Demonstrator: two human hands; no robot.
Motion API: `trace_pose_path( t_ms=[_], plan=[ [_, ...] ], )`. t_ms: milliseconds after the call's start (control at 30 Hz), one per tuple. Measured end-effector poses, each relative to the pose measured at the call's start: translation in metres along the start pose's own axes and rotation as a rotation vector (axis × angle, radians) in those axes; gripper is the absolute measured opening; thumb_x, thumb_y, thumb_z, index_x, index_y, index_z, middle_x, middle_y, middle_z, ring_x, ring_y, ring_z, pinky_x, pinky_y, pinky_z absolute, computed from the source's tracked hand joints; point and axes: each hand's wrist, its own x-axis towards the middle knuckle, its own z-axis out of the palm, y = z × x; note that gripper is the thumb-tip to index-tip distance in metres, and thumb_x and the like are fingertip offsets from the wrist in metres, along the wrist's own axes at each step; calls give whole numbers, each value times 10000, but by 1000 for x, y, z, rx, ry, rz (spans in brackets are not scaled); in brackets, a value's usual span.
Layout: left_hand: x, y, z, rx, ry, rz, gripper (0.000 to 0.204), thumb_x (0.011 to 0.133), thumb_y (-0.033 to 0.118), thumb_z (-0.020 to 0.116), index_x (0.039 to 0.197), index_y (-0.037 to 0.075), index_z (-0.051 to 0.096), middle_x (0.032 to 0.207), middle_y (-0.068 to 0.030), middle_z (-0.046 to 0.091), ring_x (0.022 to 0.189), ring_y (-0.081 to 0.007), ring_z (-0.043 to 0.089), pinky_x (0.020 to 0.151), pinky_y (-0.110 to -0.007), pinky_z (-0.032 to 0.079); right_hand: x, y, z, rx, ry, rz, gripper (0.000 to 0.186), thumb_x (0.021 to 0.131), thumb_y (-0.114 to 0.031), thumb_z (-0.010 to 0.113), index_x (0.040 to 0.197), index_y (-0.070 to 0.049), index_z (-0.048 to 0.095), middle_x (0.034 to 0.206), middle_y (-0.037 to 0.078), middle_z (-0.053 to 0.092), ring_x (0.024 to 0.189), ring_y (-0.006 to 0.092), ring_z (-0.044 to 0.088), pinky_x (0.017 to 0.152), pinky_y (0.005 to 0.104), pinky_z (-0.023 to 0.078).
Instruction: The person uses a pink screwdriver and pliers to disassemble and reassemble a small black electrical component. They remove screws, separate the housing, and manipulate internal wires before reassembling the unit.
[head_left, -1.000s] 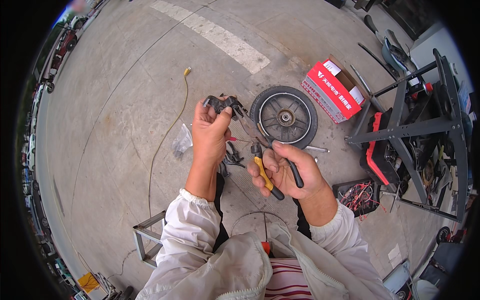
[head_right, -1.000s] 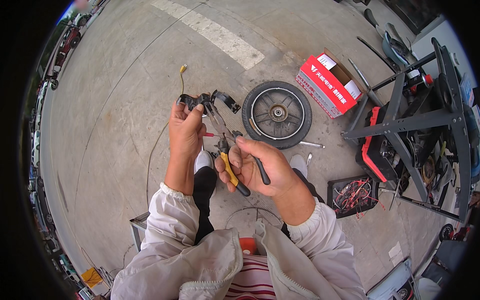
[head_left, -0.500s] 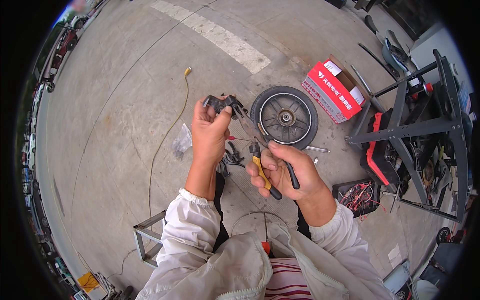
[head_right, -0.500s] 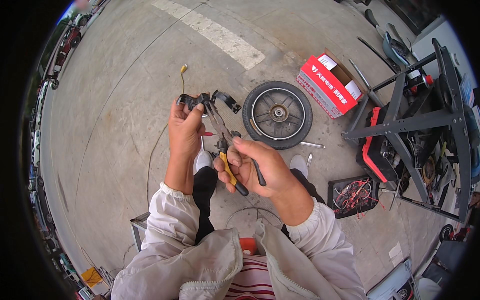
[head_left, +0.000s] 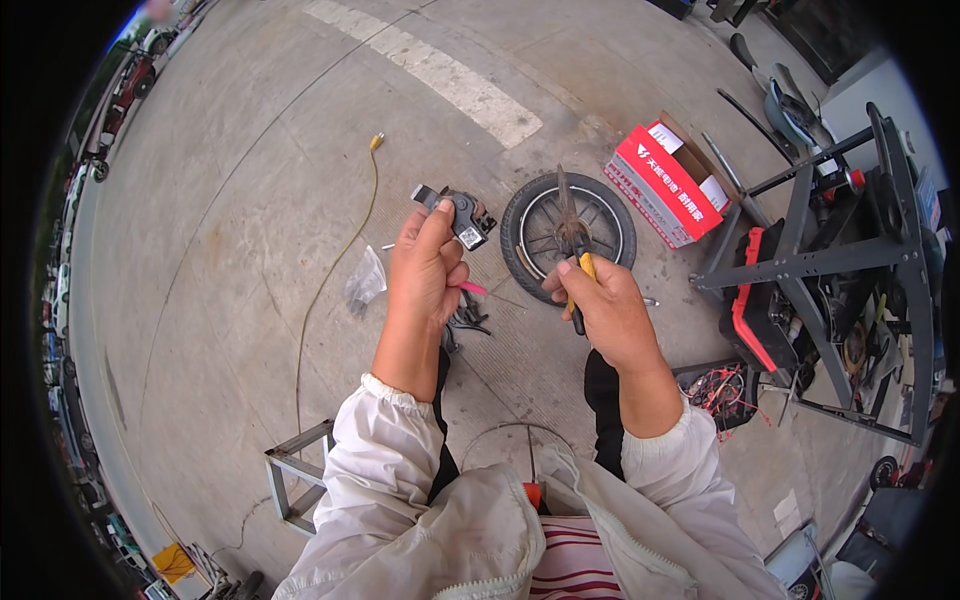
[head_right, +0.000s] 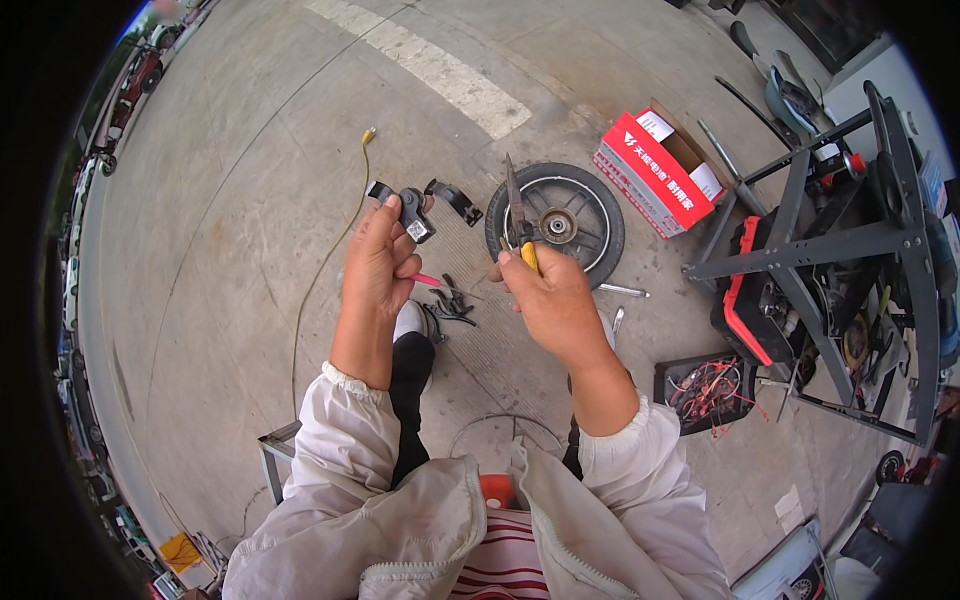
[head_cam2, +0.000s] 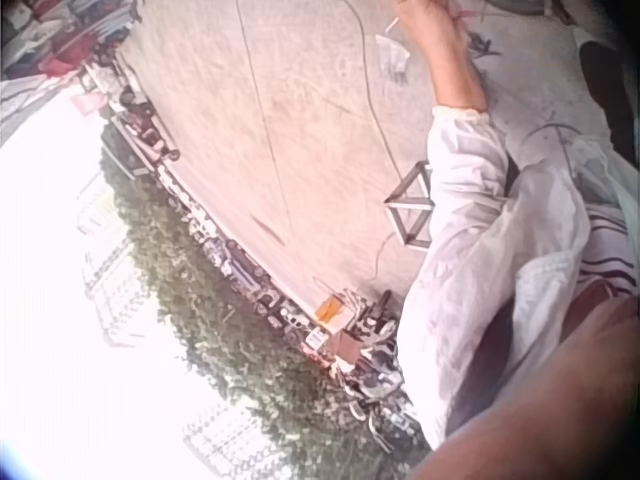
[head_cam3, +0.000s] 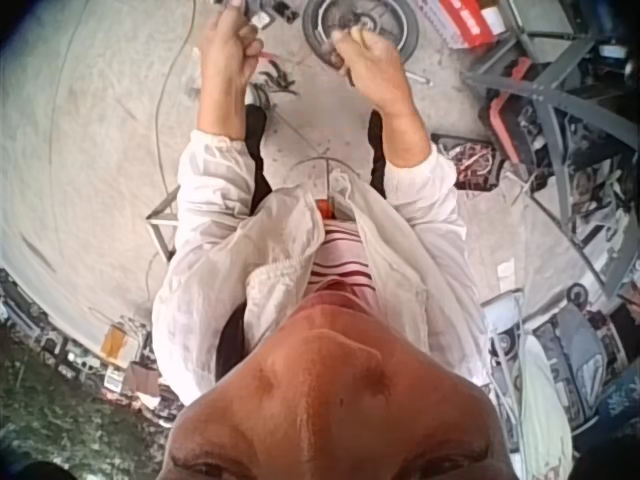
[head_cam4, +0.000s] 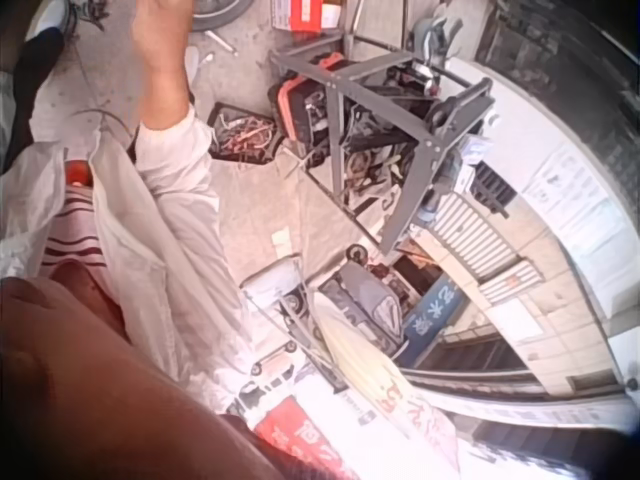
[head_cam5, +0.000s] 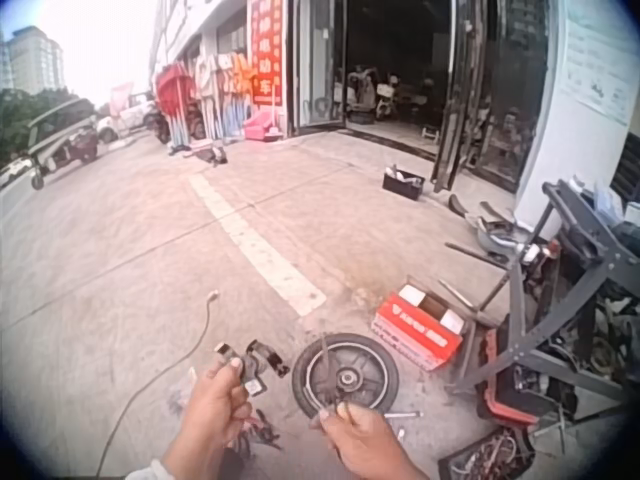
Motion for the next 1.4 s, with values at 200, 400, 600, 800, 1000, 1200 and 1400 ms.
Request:
trace_pose_path(
  t_ms=[200, 400, 600, 800, 1000, 1200, 1400],
  plan=[
    [1, 0, 0, -32, 49, -19, 158, 974, 216, 599, 936, 64, 588, 591, 88, 400, 423, -7, 250, 380, -199, 185, -1, 16, -3, -1060, 93, -219, 299, 874, -288, 627, 881, 2, 696, 834, 204, 679, 785, 368, 664, 725, 467, 524],
    [7, -3, -10, -89, 92, -24, 156, 942, 205, 637, 855, 120, 539, 583, 90, 391, 419, -18, 255, 384, -206, 190, 2, 20, 5, -1304, -357, 58, 296, 845, -317, 656, 866, -34, 738, 871, 194, 706, 862, 359, 684, 741, 459, 538],
    [7, -1, -13, -117, 169, -29, 164, 927, 192, 650, 834, 132, 529, 569, 95, 365, 419, -23, 250, 394, -212, 192, 1, 10, 17, -1097, -125, -251, 357, 809, -356, 725, 967, -36, 711, 884, 165, 695, 850, 353, 676, 745, 454, 530],
    [0, -12, -2, -100, 150, -55, 184, 919, 197, 661, 811, 150, 520, 556, 101, 317, 427, -32, 249, 402, -223, 192, 8, -3, 42, -840, -83, -341, 333, 805, -338, 739, 975, -59, 675, 874, 149, 671, 836, 349, 664, 715, 461, 514],
    [3, -18, -4, -29, 90, -39, 136, 936, 238, 656, 882, 142, 576, 698, 58, 562, 606, -57, 505, 535, -226, 364, 9, 0, 40, -911, -114, -309, 185, 863, -228, 669, 949, -64, 669, 855, 151, 666, 838, 353, 659, 698, 466, 504],
    [3, -11, -4, -89, 40, 25, 176, 978, 229, 611, 1058, 77, 571, 1001, -48, 676, 930, -158, 658, 779, -311, 539, 17, -2, 21, -413, 212, -477, 135, 894, -100, 610, 991, -22, 662, 937, 167, 677, 829, 288, 665, 727, 380, 510],
    [-2, -19, 4, -116, -21, -3, 205, 958, 108, 617, 1138, 43, 541, 1047, -74, 649, 958, -196, 667, 828, -354, 566, 14, -6, 24, -29, 202, -581, 186, 925, -120, 602, 1053, -8, 678, 922, 98, 687, 801, 163, 639, 736, 286, 498]
  ],
)
